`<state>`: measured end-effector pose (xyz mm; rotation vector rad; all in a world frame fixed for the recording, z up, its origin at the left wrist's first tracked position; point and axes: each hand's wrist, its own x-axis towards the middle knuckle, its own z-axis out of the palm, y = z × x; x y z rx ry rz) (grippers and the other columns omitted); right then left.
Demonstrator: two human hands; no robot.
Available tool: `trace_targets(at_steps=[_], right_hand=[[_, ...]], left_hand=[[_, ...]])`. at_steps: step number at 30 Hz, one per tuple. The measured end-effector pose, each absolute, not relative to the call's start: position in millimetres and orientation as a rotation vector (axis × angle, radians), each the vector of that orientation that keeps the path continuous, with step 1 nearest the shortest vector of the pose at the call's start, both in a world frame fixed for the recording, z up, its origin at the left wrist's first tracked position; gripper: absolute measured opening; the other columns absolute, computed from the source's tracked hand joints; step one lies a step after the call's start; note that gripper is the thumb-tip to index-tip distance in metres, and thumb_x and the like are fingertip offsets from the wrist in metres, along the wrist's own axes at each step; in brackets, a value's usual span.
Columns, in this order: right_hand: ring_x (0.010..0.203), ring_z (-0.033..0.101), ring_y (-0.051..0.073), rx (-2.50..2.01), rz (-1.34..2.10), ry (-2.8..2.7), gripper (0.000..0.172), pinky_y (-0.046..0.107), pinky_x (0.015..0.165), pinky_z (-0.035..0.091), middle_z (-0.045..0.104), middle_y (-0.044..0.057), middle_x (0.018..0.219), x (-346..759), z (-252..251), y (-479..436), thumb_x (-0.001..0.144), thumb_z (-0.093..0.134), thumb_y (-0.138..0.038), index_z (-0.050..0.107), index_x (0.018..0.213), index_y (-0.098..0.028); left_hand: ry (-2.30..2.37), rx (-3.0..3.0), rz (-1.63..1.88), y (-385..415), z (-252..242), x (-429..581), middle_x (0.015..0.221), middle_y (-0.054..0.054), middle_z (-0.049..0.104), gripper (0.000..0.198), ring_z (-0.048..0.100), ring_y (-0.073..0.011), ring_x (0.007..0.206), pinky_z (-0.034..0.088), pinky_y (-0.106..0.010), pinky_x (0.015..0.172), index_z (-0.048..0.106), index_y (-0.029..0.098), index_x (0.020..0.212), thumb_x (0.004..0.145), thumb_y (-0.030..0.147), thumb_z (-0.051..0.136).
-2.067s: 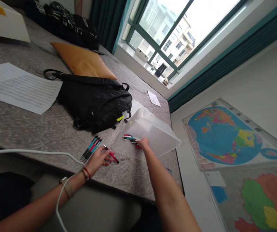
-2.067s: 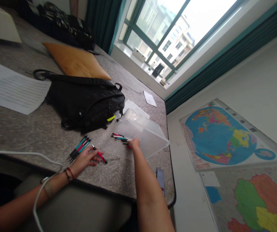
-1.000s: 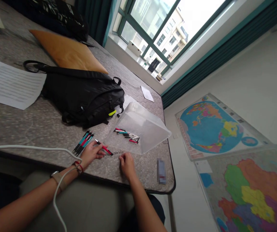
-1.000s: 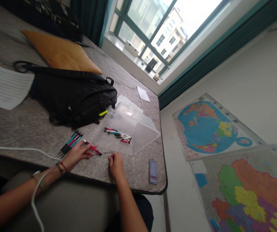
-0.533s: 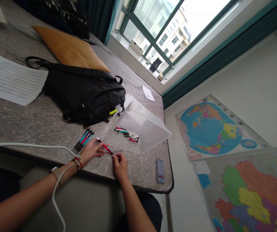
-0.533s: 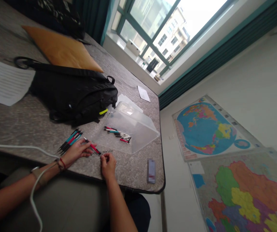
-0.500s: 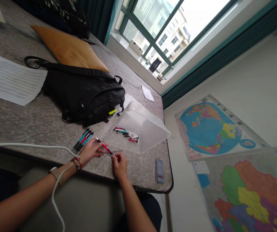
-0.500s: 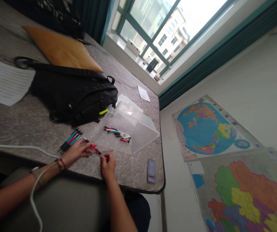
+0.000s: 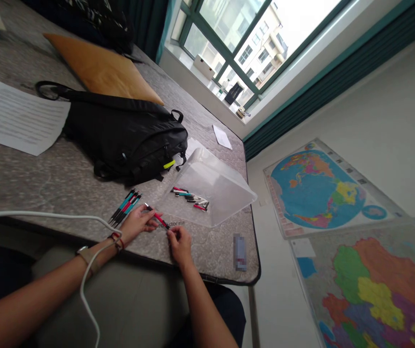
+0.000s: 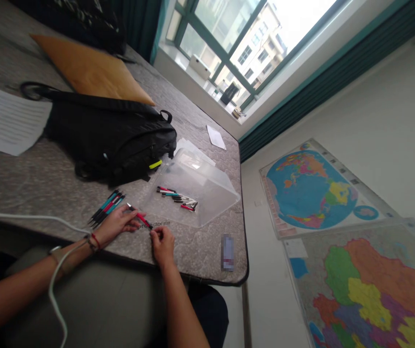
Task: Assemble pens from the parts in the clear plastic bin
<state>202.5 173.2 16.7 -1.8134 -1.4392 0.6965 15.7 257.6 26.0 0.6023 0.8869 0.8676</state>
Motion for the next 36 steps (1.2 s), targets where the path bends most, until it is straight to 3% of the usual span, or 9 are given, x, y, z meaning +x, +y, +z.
trace_targets(at_steps=[4, 13, 36], right_hand=[[0.072, 0.060, 0.016, -1.801, 0.677, -1.440, 0.017, 0.026, 0.069, 0.048, 0.068, 0.002, 0.077, 201.5, 17.4, 173.0, 0.085, 0.062, -0.036, 0.069, 0.086, -0.020], [0.058, 0.060, 0.014, -1.703, 0.986, -1.096, 0.020, 0.022, 0.049, 0.048, 0.064, -0.001, 0.065, 193.1, 13.6, 175.4, 0.079, 0.070, -0.037, 0.067, 0.085, -0.018], [0.060, 0.065, 0.014, -1.630, 1.070, -0.914, 0.025, 0.018, 0.043, 0.047, 0.067, 0.001, 0.069, 194.6, 10.7, 182.2, 0.072, 0.076, -0.036, 0.069, 0.085, -0.016]], left_hand=[[0.870, 0.611, 0.879, 256.8, 27.4, 15.4, 0.106, -0.013, 0.073, 0.033, 0.069, -0.0137, 0.059, 0.057, -0.023, 0.048, 0.047, 0.019, 0.093, 0.081, 0.035, 0.072], [0.852, 0.616, 0.886, 256.8, 24.9, 14.2, 0.106, -0.013, 0.073, 0.036, 0.070, -0.0140, 0.061, 0.057, -0.023, 0.049, 0.046, 0.019, 0.094, 0.080, 0.038, 0.073], [0.852, 0.623, 0.889, 257.6, 20.8, 15.0, 0.107, -0.012, 0.073, 0.036, 0.069, -0.0133, 0.059, 0.058, -0.025, 0.050, 0.045, 0.020, 0.094, 0.081, 0.040, 0.072]])
